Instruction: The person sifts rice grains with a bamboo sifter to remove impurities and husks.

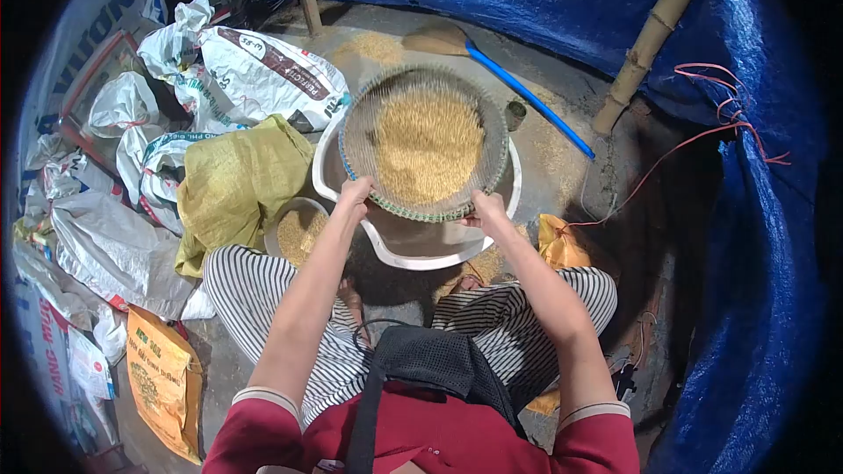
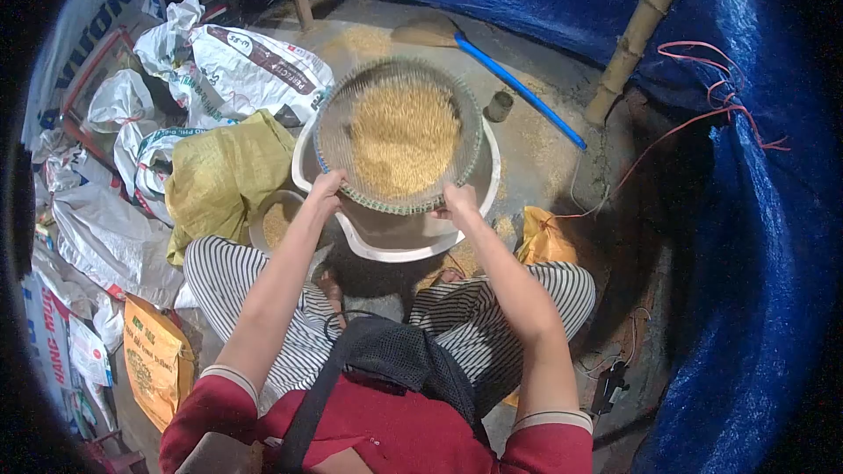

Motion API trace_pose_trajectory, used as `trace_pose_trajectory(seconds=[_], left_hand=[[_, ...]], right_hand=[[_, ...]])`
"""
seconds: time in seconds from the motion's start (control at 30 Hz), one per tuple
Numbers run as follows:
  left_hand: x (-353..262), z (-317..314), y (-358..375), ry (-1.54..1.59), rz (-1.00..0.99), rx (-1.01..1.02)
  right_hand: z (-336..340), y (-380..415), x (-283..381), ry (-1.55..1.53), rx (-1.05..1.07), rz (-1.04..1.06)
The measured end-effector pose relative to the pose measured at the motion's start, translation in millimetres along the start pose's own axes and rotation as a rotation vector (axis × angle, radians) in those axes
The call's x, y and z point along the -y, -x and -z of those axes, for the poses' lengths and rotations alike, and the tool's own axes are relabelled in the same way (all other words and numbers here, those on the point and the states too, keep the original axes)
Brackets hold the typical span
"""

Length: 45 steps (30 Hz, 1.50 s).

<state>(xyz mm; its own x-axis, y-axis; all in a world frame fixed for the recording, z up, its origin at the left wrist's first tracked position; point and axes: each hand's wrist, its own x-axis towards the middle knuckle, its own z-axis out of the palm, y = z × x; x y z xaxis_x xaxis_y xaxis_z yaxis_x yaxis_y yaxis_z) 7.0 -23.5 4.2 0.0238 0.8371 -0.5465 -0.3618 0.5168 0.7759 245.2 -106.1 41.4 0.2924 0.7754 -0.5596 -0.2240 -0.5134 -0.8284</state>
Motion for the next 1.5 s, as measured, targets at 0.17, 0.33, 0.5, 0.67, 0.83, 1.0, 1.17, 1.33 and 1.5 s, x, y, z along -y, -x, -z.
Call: trace_pose_trajectory(seconds=[0.17, 0.33, 0.5, 0.67, 0.83, 1.0, 1.17, 1.33, 1.5], left_hand=[[-3.8, 0.2, 8.6, -0.017, 0.165, -0.030], [-14.8, -0.8, -2.1, 0.058, -0.203, 0.050], [-6.0, 4.1, -2.4, 0.032, 0.025, -0.007], [-7.1, 6.5, 11.1, 0.047, 0.152, 0.062], [-17.0, 6.1, -2.8, -0.099, -0.131, 0.039], [-11.0, 4.0, 8.2, -0.009, -0.018, 0.044], [-5.2, 4.5, 15.2, 0.036, 0.151, 0.047], [-19.5, 0.5, 6.9, -0.084, -0.170, -0.007], [-11.5, 3.2, -9.2, -0.121, -0.179, -0.018]], right_hand=[[-2.8, 11.4, 0.7, 0.030, 0.021, -0.070], [-7.7, 4.6, 4.9, 0.040, -0.029, 0.195], [-9.3, -3.3, 5.9, 0.121, 0.075, 0.006], [-5.8, 1.2, -3.4, 0.114, 0.076, -0.070], [-7.1, -4.5, -7.7, 0.051, 0.057, 0.156], [-2.3, -6.7, -1.1, 0.124, 0.096, 0.040], [-4.7, -3.4, -6.6, 0.102, 0.052, -0.109], [-3.5, -12.9, -4.8, 0.041, 0.085, 0.144], [-5.9, -12.8, 5.2, 0.053, 0.050, 0.091]])
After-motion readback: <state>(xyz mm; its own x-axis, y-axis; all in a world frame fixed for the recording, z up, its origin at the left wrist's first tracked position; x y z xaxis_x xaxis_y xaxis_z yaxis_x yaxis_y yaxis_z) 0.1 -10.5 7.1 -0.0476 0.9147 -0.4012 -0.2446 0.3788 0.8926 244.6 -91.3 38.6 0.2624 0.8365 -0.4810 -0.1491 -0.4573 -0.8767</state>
